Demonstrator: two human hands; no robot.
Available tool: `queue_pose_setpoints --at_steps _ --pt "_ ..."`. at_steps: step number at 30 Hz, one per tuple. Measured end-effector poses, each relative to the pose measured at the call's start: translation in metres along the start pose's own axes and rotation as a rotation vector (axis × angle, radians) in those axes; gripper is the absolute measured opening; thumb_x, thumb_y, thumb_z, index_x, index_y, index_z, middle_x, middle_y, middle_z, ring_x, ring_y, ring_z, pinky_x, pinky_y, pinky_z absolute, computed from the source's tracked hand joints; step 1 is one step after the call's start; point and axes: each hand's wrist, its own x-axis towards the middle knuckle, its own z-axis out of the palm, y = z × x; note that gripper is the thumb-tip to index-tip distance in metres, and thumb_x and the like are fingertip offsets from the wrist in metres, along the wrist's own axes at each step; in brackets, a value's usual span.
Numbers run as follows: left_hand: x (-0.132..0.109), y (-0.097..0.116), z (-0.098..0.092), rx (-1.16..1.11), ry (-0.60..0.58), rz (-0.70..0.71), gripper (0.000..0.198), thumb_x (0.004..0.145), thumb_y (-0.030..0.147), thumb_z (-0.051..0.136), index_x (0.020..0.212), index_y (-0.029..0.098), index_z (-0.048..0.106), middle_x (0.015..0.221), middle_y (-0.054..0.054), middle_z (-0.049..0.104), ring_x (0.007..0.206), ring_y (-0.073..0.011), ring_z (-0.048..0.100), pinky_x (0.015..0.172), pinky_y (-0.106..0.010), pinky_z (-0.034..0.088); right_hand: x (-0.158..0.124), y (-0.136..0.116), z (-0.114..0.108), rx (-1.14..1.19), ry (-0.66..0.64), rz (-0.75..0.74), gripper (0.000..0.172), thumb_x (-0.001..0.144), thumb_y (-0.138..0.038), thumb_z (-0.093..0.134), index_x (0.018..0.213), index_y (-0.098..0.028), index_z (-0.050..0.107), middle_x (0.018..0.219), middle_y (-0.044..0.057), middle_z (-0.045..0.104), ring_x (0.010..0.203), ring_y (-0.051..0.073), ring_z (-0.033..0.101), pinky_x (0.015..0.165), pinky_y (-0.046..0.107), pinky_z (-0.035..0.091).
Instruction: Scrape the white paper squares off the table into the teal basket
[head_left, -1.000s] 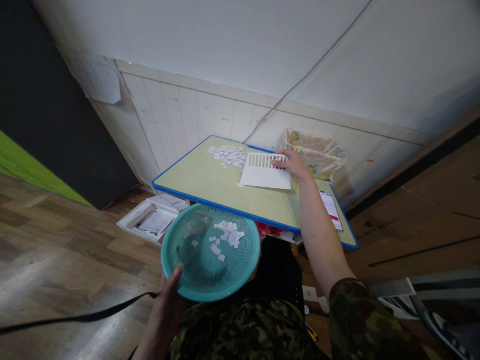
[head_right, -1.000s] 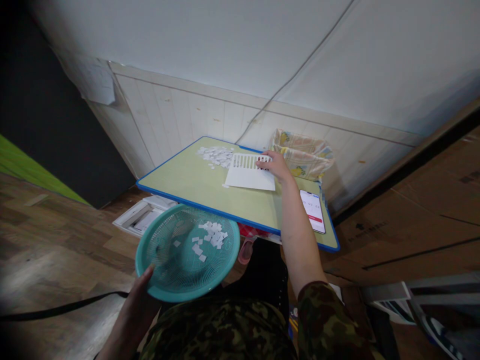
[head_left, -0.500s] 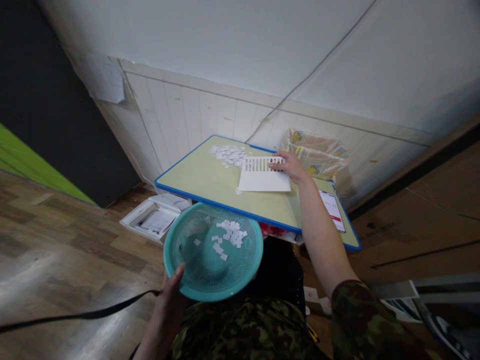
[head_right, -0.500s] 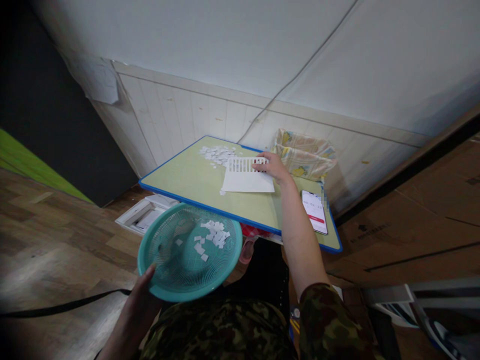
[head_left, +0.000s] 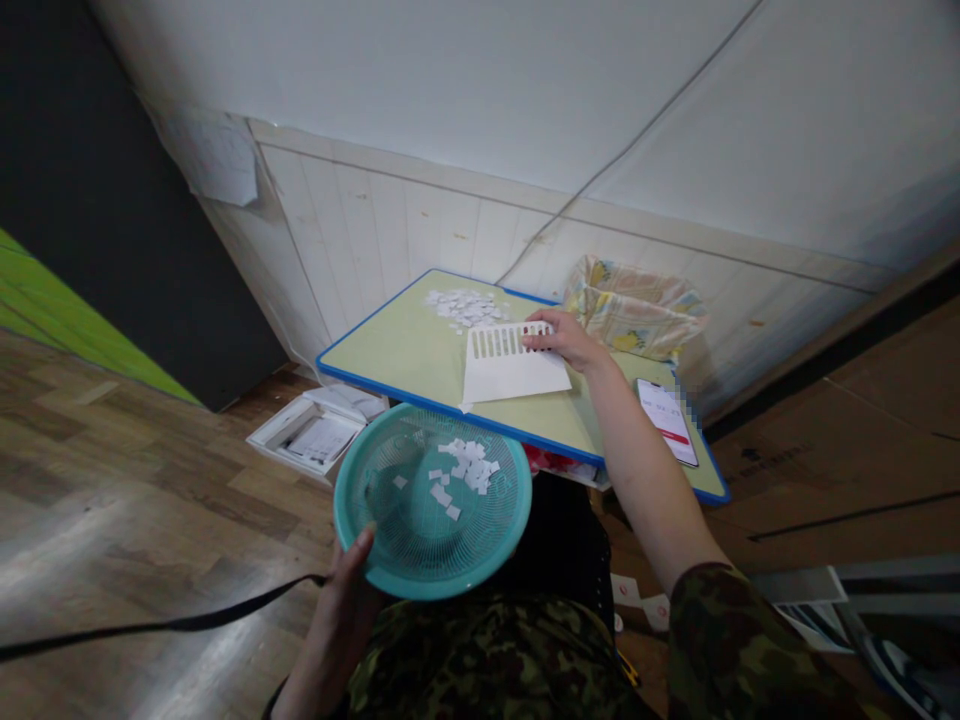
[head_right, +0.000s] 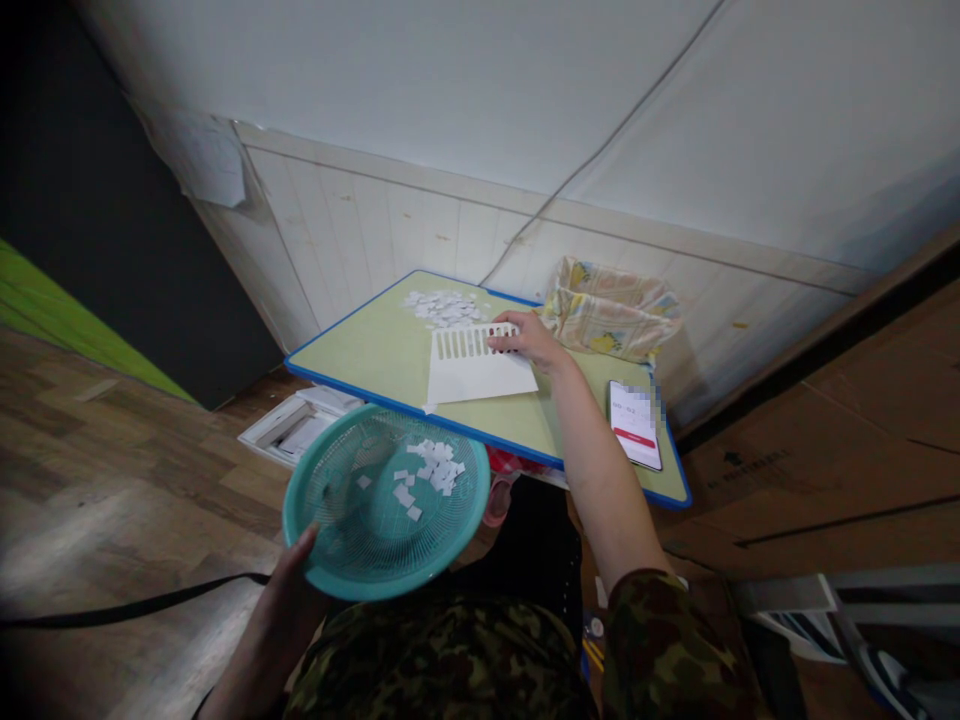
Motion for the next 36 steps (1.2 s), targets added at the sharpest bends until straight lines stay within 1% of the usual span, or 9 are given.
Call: queue_pose_setpoints --at_steps 4,8,10,14,19,21,27,33,36 --pt "-0.003 0.001 0.003 0.002 0.014 0.016 0.096 0.069 0.038 0.091 0.156 0.029 0.052 0.132 -0.011 0.078 0.129 -0.0439 0.065 0.103 -0.054 0.057 -0.001 -0.003 0.003 -0.013 -0.001 -0.016 0.055 0.054 -0.050 0.094 0.094 -0.018 0.073 0.080 0.000 0.069 0.073 0.018 0.060 0.065 0.028 0.044" --pt "-0.007 0.003 0.008 0.029 0.033 0.018 0.089 0.071 0.040 0.088 0.154 0.031 0.056 0.133 -0.011 0.077 0.130 -0.0452 0.064 0.102 -0.056 0.057 -0.002 -0.005 0.004 0.012 -0.002 -0.011 0.053 0.055 -0.047 0.095 0.092 -0.018 0.073 0.077 -0.001 0.068 0.070 0.016 0.058 0.065 0.028 0.042" --pt "-0.009 0.004 0.010 0.043 0.037 0.025 0.089 0.070 0.041 0.089 0.153 0.030 0.057 0.134 -0.012 0.077 0.129 -0.0465 0.064 0.102 -0.057 0.057 -0.003 -0.007 0.005 0.012 -0.015 -0.008 0.053 0.054 -0.046 0.095 0.092 -0.017 0.072 0.077 -0.001 0.068 0.069 0.015 0.057 0.064 0.028 0.041" --pt "-0.009 0.004 0.010 0.038 0.034 0.007 0.091 0.070 0.040 0.089 0.153 0.026 0.055 0.133 -0.014 0.077 0.131 -0.0474 0.062 0.103 -0.058 0.056 -0.003 -0.009 0.009 0.007 -0.042 -0.004 0.054 0.055 -0.047 0.095 0.094 -0.017 0.072 0.077 -0.001 0.068 0.069 0.016 0.058 0.064 0.028 0.041" --pt "-0.009 0.004 0.009 0.023 0.010 0.044 0.097 0.071 0.038 0.089 0.158 0.031 0.049 0.143 -0.012 0.071 0.132 -0.0459 0.061 0.104 -0.056 0.055 -0.003 -0.006 0.006 0.029 -0.035 0.014 0.055 0.054 -0.046 0.096 0.095 -0.017 0.073 0.078 -0.001 0.069 0.068 0.016 0.059 0.065 0.029 0.043" --pt "-0.011 0.005 0.010 0.031 0.014 0.044 0.097 0.071 0.038 0.089 0.159 0.031 0.048 0.144 -0.012 0.071 0.132 -0.0458 0.062 0.104 -0.055 0.056 -0.003 -0.004 0.004 0.039 -0.032 0.027 0.055 0.053 -0.045 0.096 0.095 -0.018 0.073 0.077 -0.001 0.069 0.067 0.016 0.059 0.065 0.029 0.043" --pt "-0.016 0.008 0.016 0.012 0.022 0.031 0.089 0.072 0.036 0.089 0.153 0.027 0.056 0.140 -0.014 0.073 0.130 -0.0478 0.063 0.104 -0.057 0.056 -0.003 -0.006 0.006 0.019 -0.020 0.025 0.054 0.053 -0.048 0.096 0.092 -0.019 0.073 0.077 0.000 0.069 0.068 0.017 0.059 0.063 0.029 0.043" --pt "-0.018 0.010 0.018 -0.014 -0.014 0.030 0.095 0.069 0.034 0.091 0.156 0.031 0.052 0.145 -0.015 0.070 0.129 -0.0465 0.064 0.103 -0.057 0.055 -0.005 -0.012 0.016 0.024 -0.086 0.033 0.056 0.051 -0.049 0.096 0.092 -0.019 0.072 0.078 -0.001 0.069 0.068 0.017 0.059 0.064 0.029 0.044" --pt "-0.018 0.009 0.017 -0.008 -0.011 0.033 0.093 0.071 0.035 0.090 0.156 0.031 0.053 0.145 -0.014 0.070 0.129 -0.0464 0.064 0.104 -0.057 0.055 -0.005 -0.010 0.015 0.026 -0.077 0.032 0.055 0.052 -0.047 0.096 0.093 -0.019 0.072 0.078 -0.001 0.069 0.068 0.016 0.059 0.063 0.028 0.043"
